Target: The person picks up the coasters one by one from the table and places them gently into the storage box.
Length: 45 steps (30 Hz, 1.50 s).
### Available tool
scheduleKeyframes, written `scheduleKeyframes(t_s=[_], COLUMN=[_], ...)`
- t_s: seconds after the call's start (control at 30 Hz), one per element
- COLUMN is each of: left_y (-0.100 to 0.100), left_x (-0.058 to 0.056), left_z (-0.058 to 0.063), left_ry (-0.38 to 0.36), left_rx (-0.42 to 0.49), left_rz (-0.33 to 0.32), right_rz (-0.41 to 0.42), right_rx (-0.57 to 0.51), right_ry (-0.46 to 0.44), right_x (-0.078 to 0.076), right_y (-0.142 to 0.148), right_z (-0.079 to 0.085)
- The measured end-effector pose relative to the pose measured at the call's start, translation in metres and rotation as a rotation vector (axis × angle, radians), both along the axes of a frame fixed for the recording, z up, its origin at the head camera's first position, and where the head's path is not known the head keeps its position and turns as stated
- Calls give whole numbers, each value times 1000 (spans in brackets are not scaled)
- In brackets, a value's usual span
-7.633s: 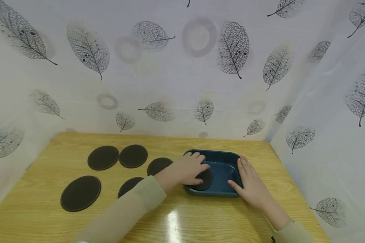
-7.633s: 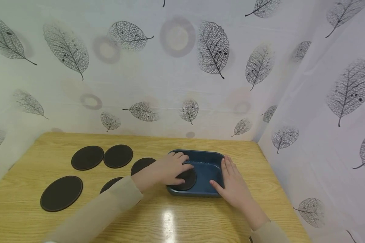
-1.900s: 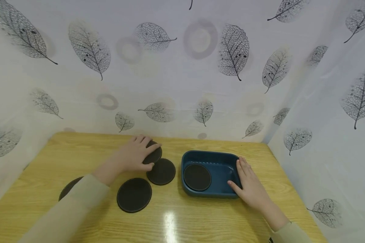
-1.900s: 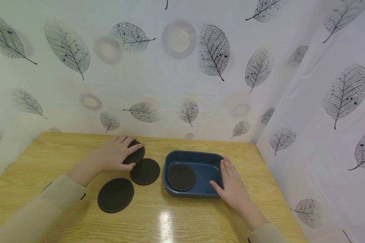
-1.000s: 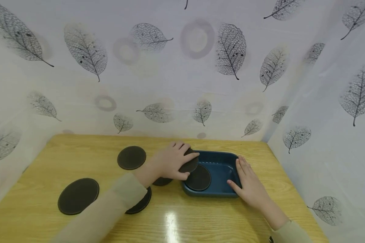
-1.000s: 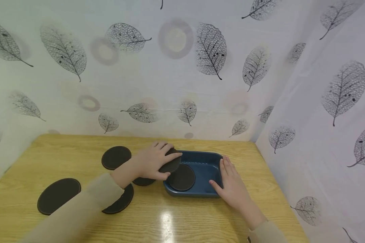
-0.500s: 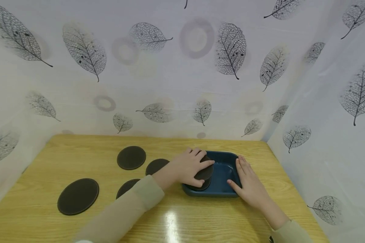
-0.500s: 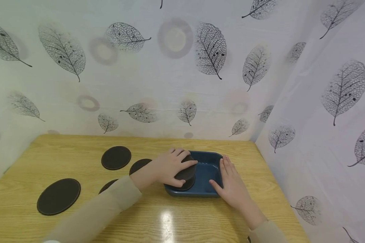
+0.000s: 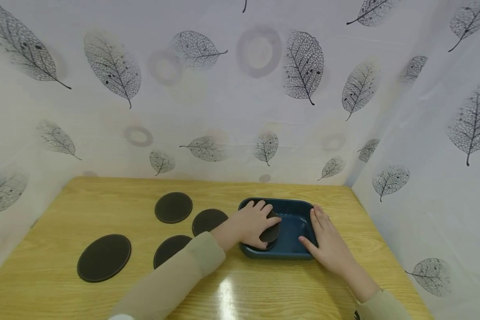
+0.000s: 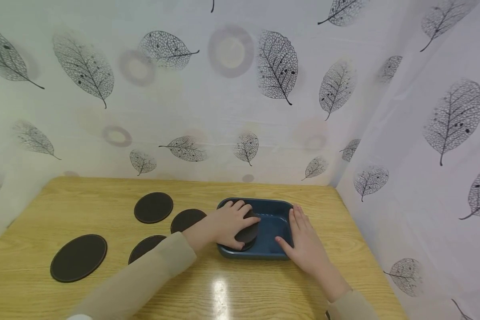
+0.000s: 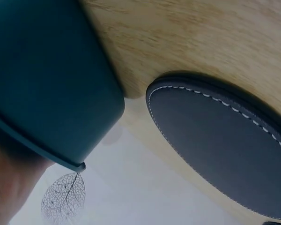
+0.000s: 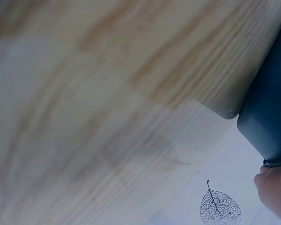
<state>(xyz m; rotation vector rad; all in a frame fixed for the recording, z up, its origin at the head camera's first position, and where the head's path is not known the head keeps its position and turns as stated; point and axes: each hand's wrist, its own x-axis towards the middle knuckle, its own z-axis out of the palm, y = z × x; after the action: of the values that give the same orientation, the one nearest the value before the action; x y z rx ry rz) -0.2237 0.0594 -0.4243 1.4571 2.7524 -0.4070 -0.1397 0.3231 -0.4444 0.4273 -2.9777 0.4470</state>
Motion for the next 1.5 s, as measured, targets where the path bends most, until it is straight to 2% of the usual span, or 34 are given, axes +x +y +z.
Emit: scheduleKeyframes(t_s=[0.2, 0.6, 0.83, 1.03, 1.37, 1.5], left_y=[6, 11, 9, 5, -13, -26], left_x=[2, 9, 9, 10, 17, 18], left_z=[-5, -4, -4, -2, 18, 23], left_ry=[42, 9, -3, 4, 96, 102], left_rx=[-92, -171, -147, -104, -43, -32], left_rz=[3, 53, 45, 7, -62, -78], right_rz=[6, -4, -13, -7, -5, -3], right_rx=[6, 6, 1, -4, -14, -13], right_ry=[25, -3, -25, -26, -20, -15], right_x=[-1, 0, 0, 0, 1, 1], right_y=[0, 1, 1, 2, 1, -1], right_z=[2, 0, 0, -1, 1, 3])
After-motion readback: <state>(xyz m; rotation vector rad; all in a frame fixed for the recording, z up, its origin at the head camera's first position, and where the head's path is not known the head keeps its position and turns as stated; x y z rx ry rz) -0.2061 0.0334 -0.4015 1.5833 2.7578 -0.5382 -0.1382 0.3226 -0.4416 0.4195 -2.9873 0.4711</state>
